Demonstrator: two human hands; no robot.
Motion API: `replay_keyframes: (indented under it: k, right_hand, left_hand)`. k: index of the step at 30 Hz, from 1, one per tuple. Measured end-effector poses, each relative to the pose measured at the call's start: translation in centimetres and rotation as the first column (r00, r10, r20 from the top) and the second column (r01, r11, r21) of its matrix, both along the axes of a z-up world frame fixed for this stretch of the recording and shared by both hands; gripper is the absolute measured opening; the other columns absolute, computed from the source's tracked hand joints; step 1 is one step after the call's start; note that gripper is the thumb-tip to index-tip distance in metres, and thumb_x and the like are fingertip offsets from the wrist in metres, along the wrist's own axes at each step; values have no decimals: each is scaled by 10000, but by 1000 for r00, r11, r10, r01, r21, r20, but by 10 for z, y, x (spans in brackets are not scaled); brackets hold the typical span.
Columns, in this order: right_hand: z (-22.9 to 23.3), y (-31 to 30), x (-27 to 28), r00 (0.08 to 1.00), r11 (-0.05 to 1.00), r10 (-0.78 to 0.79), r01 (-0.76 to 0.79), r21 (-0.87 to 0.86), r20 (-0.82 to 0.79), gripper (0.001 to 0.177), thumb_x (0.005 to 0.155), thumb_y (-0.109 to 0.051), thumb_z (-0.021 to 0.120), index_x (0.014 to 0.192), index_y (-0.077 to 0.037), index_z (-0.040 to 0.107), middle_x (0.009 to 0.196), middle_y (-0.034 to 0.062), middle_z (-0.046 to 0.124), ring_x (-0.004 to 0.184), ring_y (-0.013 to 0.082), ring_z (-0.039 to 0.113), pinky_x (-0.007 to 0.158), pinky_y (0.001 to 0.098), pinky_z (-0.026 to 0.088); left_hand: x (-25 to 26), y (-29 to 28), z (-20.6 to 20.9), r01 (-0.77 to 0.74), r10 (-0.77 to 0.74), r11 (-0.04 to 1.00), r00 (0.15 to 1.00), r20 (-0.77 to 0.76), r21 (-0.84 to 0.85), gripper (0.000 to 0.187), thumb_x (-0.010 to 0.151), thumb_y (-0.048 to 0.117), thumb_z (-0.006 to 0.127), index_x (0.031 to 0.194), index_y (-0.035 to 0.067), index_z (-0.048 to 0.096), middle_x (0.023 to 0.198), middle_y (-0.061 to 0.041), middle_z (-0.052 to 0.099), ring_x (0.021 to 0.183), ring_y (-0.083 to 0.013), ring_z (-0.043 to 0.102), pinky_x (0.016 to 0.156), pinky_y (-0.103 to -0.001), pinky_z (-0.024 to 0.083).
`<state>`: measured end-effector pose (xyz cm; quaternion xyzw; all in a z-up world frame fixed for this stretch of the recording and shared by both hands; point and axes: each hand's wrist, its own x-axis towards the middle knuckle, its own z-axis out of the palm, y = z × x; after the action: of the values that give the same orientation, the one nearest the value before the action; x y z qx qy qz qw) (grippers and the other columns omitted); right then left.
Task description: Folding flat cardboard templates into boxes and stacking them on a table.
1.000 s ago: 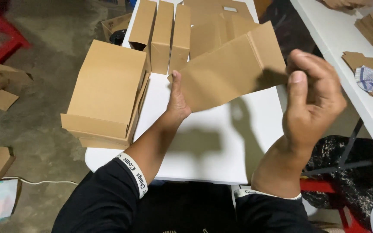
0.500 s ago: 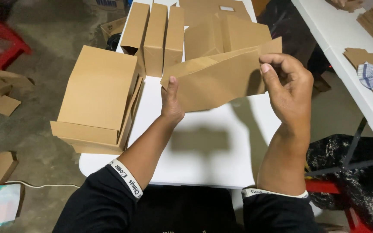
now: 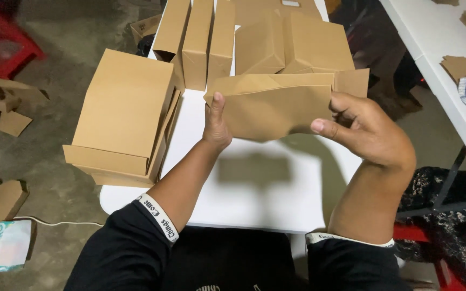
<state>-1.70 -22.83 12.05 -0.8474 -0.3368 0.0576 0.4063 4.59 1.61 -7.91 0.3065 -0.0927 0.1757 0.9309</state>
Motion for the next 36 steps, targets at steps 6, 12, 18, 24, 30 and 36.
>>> replay_keyframes:
  k: [6,12,18,24,30,36]
  right_hand:
    - [-23,6,23,999,990,-32,34,135,-17,349,1125,-290,494,813,-134,476,835,-105,368,774,41,360,713,221,302]
    - [-19,7,15,996,982,-5,22,188,-93,387,1093,-304,521,752,-139,445,774,-89,358,713,55,340,643,222,273]
    - [-17,8,10,986,975,-12,48,216,-167,329,1079,-315,549,836,-94,546,829,-71,430,770,60,403,689,212,322]
    - [-4,12,2,976,991,51,-23,135,-210,545,901,-344,628,1326,-4,609,1353,114,657,1265,223,627,1032,368,531]
    - [-2,1,5,979,989,151,-151,10,-135,454,968,-260,569,1315,25,637,1407,116,642,1319,224,598,1084,356,477]
    - [9,16,-24,986,962,-131,151,227,-98,513,949,-111,608,1424,66,536,1281,191,669,1112,259,685,896,370,638]
  left_hand:
    - [11,1,-8,-77,67,994,990,-121,-77,778,795,582,758,1373,101,558,1301,-121,669,1226,-321,642,1037,-518,547]
    - [9,-1,-13,-51,43,995,994,-101,-84,714,833,595,732,1332,107,582,1257,-114,686,1190,-312,657,1017,-517,555]
    - [9,-1,-10,-46,41,996,997,-61,-78,730,837,599,739,1336,90,580,1265,-127,682,1206,-328,649,1026,-522,552]
    - [3,-1,-5,-31,31,999,1000,-4,-37,743,854,600,745,1345,66,579,1283,-137,676,1227,-329,640,1048,-521,541]
    - [-2,-3,0,44,-45,999,999,-20,-24,690,876,572,710,1320,56,594,1251,-142,680,1200,-329,653,1013,-515,560]
    - [-13,1,25,194,-200,978,977,-73,-71,746,874,644,627,1333,56,607,1303,-161,670,1257,-344,629,1058,-526,533]
